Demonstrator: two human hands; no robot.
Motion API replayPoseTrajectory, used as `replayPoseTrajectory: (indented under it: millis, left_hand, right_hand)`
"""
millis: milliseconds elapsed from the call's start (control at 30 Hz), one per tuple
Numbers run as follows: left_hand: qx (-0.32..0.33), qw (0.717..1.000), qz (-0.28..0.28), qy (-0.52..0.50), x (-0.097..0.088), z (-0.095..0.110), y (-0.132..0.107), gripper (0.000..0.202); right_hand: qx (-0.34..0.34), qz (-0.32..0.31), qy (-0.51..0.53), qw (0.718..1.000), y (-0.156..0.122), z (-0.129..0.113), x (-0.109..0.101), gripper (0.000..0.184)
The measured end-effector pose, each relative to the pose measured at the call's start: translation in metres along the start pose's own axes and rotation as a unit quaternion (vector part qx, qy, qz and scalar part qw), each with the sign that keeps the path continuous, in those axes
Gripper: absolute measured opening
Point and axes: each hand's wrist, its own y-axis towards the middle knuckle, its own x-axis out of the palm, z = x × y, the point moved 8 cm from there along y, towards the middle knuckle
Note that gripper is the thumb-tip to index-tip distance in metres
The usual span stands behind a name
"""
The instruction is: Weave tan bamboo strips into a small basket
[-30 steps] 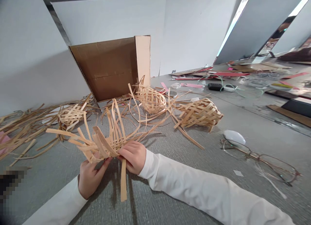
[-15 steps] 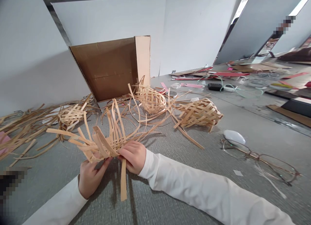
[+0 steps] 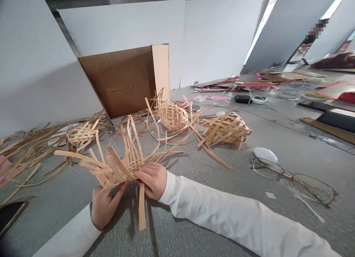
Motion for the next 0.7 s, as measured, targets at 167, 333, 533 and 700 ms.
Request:
replayPoseTrajectory:
  millis: [167, 333, 533, 700]
  left_hand:
    - [0.001, 1.0, 0.004, 0.002, 0.0007, -0.0027, -0.0027, 0.014]
    - [-0.011, 1.0, 0.002, 0.014, 0.0018, -0.0058, -0.0047, 0.018]
    - [0.01, 0.999, 0.031, 0.019, -0.0016, -0.004, -0.0026, 0.017]
    - [0.037, 0.998, 0.048, 0.023, -0.0018, -0.0035, -0.0014, 0.017]
  right_hand:
    - [-0.004, 0.006, -0.015, 1.0, -0.0013, 0.0011, 0.0017, 0.012]
    - [-0.011, -0.001, -0.031, 0.999, -0.0016, 0.0012, 0.0046, 0.011]
    - [-0.013, -0.002, -0.041, 0.999, -0.0008, 0.0017, 0.0061, 0.011]
    - [-0.015, -0.008, -0.048, 0.999, -0.0003, 0.0023, 0.0078, 0.012]
